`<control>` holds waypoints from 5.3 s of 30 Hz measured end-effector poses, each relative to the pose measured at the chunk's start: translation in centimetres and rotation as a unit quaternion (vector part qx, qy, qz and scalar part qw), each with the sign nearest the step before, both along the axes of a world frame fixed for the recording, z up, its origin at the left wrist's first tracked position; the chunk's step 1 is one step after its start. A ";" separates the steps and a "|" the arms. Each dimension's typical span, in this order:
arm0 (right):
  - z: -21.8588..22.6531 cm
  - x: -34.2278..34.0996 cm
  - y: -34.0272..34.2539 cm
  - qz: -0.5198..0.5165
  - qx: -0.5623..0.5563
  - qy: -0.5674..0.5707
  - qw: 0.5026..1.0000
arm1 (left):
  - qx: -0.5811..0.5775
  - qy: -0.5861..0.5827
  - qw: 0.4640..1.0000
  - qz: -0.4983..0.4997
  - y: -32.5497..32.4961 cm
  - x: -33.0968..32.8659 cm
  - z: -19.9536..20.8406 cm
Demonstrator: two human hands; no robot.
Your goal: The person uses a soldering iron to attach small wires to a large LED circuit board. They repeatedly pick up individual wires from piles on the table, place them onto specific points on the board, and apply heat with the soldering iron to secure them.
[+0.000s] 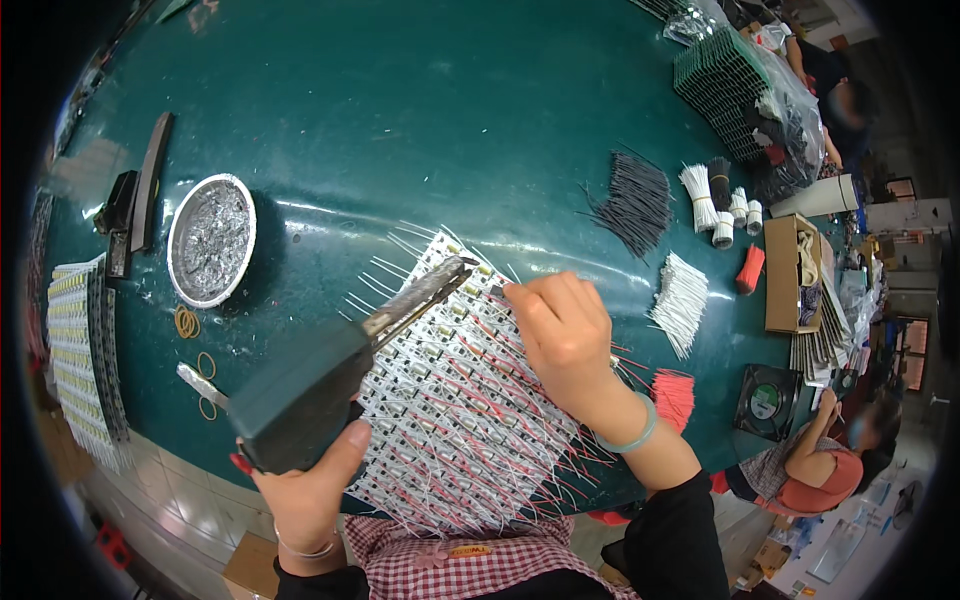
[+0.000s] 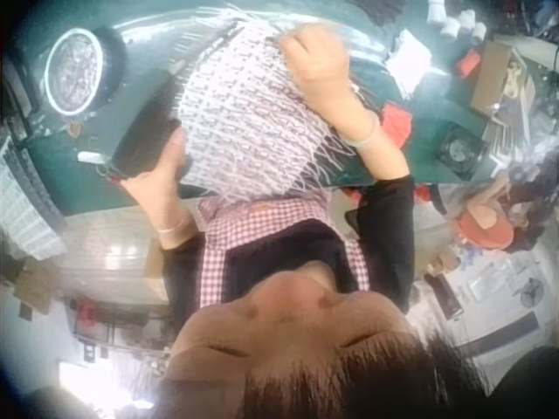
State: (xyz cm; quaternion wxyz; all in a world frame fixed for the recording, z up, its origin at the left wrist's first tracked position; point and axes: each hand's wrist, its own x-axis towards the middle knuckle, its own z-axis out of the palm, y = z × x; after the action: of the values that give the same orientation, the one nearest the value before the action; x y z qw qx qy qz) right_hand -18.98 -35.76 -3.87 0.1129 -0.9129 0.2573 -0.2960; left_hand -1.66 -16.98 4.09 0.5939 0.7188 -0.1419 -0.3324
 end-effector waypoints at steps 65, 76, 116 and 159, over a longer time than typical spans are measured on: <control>0.2 0.3 1.9 0.021 0.026 -0.042 0.999 | 0.018 -0.220 0.971 -0.095 0.2 -1.1 -1.6; -0.7 1.3 1.6 0.016 0.124 -0.036 0.991 | 0.040 -0.163 0.983 -0.078 1.0 -0.8 -1.7; -0.6 0.5 2.0 0.011 0.061 -0.017 0.998 | 0.042 -0.205 0.966 -0.150 0.0 -1.0 -1.9; -0.4 0.9 2.0 0.015 0.031 0.013 0.999 | -0.007 -0.236 0.962 -0.136 -0.1 -1.4 -3.0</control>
State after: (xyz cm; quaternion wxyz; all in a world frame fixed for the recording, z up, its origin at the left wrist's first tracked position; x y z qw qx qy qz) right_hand -18.06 -33.74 -4.28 0.1421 -0.9165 0.2546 -0.2739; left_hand -3.04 -17.05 1.08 0.4977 0.7467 -0.3765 -0.2304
